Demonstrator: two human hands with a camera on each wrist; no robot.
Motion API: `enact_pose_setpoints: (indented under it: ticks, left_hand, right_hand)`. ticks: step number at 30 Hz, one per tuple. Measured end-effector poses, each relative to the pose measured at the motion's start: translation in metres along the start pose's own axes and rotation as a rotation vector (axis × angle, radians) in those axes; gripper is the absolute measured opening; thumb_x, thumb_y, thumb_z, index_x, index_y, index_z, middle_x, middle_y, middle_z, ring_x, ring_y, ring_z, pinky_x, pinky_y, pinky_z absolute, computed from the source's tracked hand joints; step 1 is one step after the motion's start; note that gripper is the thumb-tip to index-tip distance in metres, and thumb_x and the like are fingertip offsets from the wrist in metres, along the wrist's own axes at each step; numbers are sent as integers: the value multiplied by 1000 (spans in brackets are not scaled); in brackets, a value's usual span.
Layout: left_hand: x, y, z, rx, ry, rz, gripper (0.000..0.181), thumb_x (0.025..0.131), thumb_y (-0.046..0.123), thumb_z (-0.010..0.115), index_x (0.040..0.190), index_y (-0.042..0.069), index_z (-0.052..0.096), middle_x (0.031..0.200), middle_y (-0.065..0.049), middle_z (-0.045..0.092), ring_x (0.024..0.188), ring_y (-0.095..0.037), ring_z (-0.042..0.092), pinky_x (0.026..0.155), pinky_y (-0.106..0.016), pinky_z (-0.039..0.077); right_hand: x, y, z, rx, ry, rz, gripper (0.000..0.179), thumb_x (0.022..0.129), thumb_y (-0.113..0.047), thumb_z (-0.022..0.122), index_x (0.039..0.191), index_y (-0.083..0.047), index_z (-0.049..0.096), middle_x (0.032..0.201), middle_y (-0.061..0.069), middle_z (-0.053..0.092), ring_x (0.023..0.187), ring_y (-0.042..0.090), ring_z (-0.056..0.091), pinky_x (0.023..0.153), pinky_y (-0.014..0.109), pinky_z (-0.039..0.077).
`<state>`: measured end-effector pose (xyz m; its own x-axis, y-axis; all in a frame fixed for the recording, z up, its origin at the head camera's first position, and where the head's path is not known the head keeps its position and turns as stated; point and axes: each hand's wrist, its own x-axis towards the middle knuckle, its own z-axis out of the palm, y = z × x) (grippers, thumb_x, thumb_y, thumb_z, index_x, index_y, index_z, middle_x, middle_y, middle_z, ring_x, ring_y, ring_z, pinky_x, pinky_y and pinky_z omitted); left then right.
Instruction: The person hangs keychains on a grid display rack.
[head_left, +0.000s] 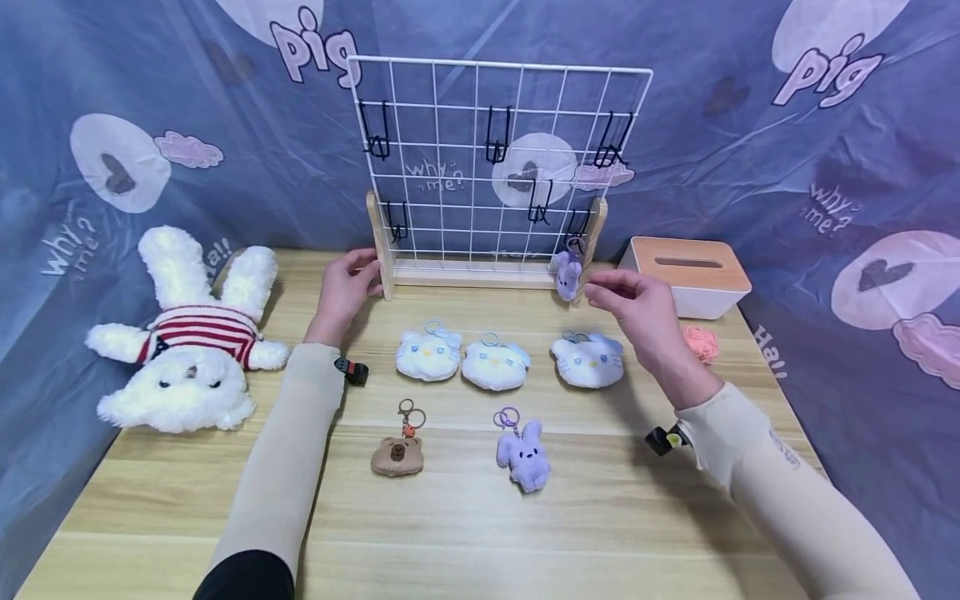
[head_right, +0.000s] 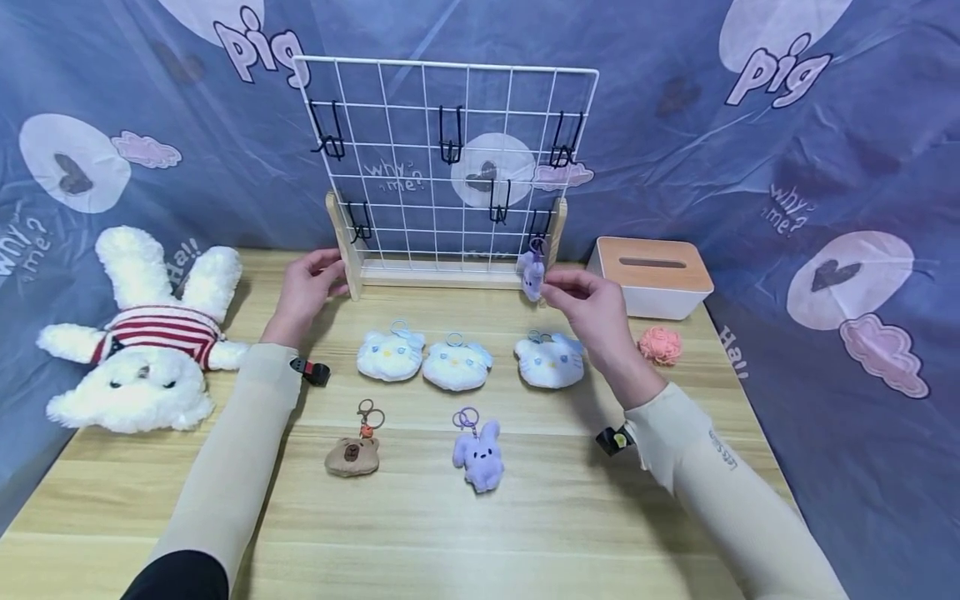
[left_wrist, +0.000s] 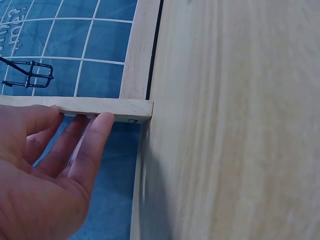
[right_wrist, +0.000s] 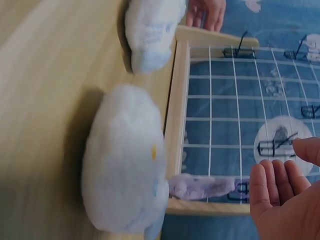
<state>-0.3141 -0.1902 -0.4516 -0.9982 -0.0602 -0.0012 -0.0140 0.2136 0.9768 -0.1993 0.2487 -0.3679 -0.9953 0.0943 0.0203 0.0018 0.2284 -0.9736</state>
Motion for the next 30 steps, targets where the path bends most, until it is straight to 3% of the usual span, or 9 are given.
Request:
enact_pose_setpoints:
  ticks: [4, 9, 15, 18, 25, 30]
  left_hand:
    - [-1, 0, 0, -3, 1, 3, 40, 116, 17, 63, 154, 3, 65, 147, -25, 65, 120, -22, 72, 101, -29, 72]
    - [1, 0, 0, -5, 13, 10, 38, 116, 16, 64, 152, 3, 67, 143, -24, 66, 113, -16, 72, 92, -21, 72]
    - [2, -1, 0, 4, 10, 7, 38, 116, 16, 63, 151, 3, 67, 144, -24, 67, 116, -19, 73, 91, -21, 72]
    - [2, -2, 0, 15, 8, 6, 38, 116, 16, 63, 152, 3, 66, 145, -24, 66, 118, -20, 73, 92, -21, 72]
    - [1, -2, 0, 10, 11, 1, 39, 116, 17, 63, 153, 4, 66, 145, -23, 66, 118, -20, 73, 94, -23, 72]
    - [1, -1, 0, 9, 10, -1, 39, 116, 16, 63, 153, 4, 66, 145, -23, 66, 119, -22, 73, 96, -26, 72]
  right_hand:
    - [-12, -2, 7, -41, -37, -5, 39, 104, -12, 81, 136, 8, 72, 100, -21, 78, 92, -2, 75, 89, 11, 67]
    - [-24, -4, 15, -70, -71, -17, 40, 104, -16, 82, 136, 6, 73, 103, -22, 77, 98, -1, 73, 89, 10, 64]
    - [-35, 0, 24, -65, -119, -10, 37, 104, -12, 81, 135, 7, 73, 103, -20, 78, 101, -1, 74, 91, 11, 64]
    - [-40, 4, 29, -78, -143, -6, 36, 104, -10, 80, 134, 8, 73, 107, -13, 81, 100, -1, 75, 91, 12, 65]
    - [-51, 15, 40, -169, -199, -17, 34, 101, -11, 83, 131, 6, 76, 122, 18, 82, 95, 2, 72, 85, 13, 63]
    - [-58, 24, 47, -202, -242, -4, 32, 100, -10, 84, 128, 3, 78, 125, 22, 82, 95, 4, 71, 81, 14, 61]
